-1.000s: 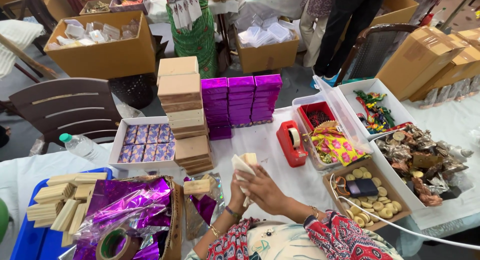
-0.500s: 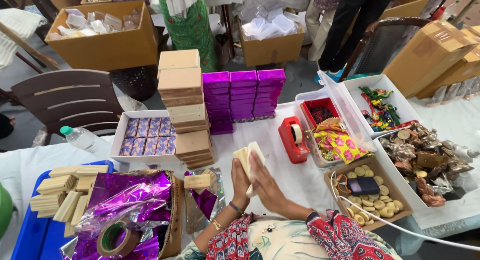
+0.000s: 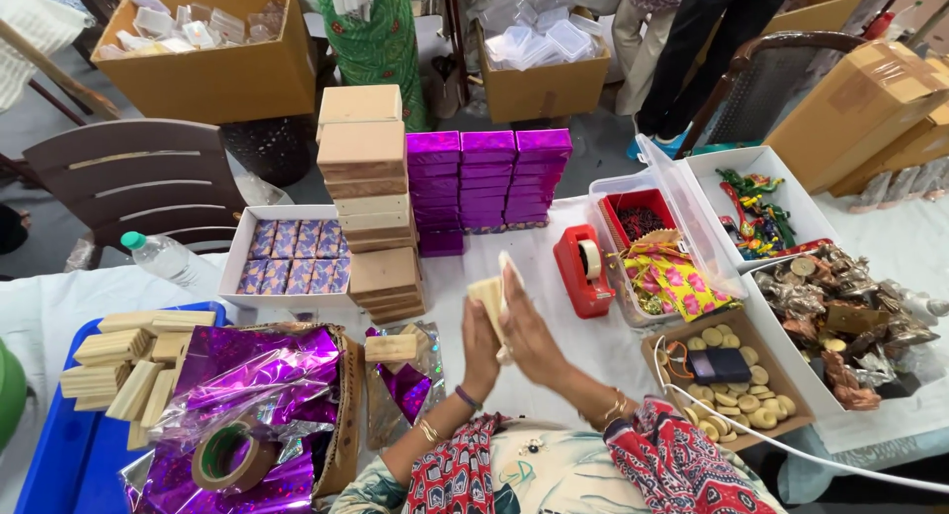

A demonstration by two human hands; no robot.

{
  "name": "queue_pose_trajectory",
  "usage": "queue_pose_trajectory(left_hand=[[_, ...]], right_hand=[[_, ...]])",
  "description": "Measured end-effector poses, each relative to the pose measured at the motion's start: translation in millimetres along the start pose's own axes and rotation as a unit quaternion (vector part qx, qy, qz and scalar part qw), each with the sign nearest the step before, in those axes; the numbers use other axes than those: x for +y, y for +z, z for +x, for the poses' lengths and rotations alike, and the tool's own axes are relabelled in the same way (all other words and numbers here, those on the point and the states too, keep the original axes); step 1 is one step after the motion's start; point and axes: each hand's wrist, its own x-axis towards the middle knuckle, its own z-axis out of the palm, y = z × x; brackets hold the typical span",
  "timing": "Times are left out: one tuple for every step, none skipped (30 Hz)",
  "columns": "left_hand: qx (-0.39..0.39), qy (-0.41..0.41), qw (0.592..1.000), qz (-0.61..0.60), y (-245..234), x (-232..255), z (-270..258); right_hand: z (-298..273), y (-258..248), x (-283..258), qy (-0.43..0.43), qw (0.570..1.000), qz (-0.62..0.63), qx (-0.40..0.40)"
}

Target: Wiping and cleaning bars of soap with a cloth at a packing station.

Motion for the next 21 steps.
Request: queue_pose_trajectory(left_hand=[[-0.001, 0.000, 1.000, 0.000, 5, 0, -8], [-0.031, 0.005, 0.999, 0.015, 10, 0, -16], [-0.061, 0.009, 0.998, 0.029, 16, -1, -24], [-0.062, 0.010, 0.998, 0.028, 11, -9, -19], [-0.068, -0.025, 0.997, -0.012, 5, -17, -14], [-0.074, -0.059, 0.994, -0.053, -2, -25, -10], [-0.073, -0.058, 0.994, -0.053, -6, -16, -1], [-0.058, -0.054, 0.995, -0.068, -10, -7, 9], [-0.042, -0.054, 0.994, -0.082, -16, 2, 15], [-0.040, -0.055, 0.994, -0.081, -17, 0, 13], [-0.033, -0.116, 0.990, -0.077, -18, -2, 13], [-0.024, -0.177, 0.981, -0.072, -19, -4, 12], [-0.024, -0.179, 0.981, -0.072, -19, -22, 5], [-0.043, -0.213, 0.971, -0.095, -19, -41, -2], [-0.065, -0.246, 0.960, -0.118, -19, -59, -7], [-0.068, -0.248, 0.959, -0.117, -17, -49, -13], [-0.094, -0.256, 0.960, -0.067, -14, -40, -17], [-0.120, -0.262, 0.958, -0.017, -11, -30, -21], [-0.120, -0.262, 0.957, -0.017, -15, -35, -19], [-0.106, -0.275, 0.954, -0.059, -20, -39, -16], [-0.092, -0.286, 0.949, -0.100, -24, -44, -12]], right_hand=[[6, -5, 6, 0.000, 1.000, 0.000, 0.001], [13, -10, 11, 0.036, 0.999, 0.009, 0.021], [19, -16, 17, 0.071, 0.996, 0.017, 0.041], [13, -11, 19, 0.071, 0.996, 0.016, 0.041], [8, -5, 21, 0.052, 0.997, 0.015, 0.056], [2, 2, 23, 0.032, 0.997, 0.015, 0.071], [-7, 7, 17, 0.031, 0.997, 0.015, 0.071], [-17, 12, 11, -0.029, 0.999, -0.013, 0.034], [-28, 18, 4, -0.086, 0.995, -0.039, -0.005], [-25, 17, 2, -0.085, 0.996, -0.038, -0.005], [-21, 14, 0, -0.088, 0.993, -0.081, -0.008], [-16, 11, -2, -0.091, 0.988, -0.124, -0.010], [-10, 5, 14, -0.088, 0.988, -0.123, -0.010], [-3, -1, 31, -0.023, 0.992, -0.121, -0.039], [4, -7, 48, 0.042, 0.990, -0.120, -0.067], [4, -12, 67, 0.044, 0.990, -0.120, -0.065], [4, -18, 85, 0.027, 0.995, -0.079, -0.053], [4, -24, 104, 0.010, 0.998, -0.039, -0.041], [3, -22, 75, 0.010, 0.998, -0.039, -0.041], [2, -21, 45, -0.041, 0.995, -0.083, -0.037], [2, -20, 16, -0.093, 0.987, -0.129, -0.033]])
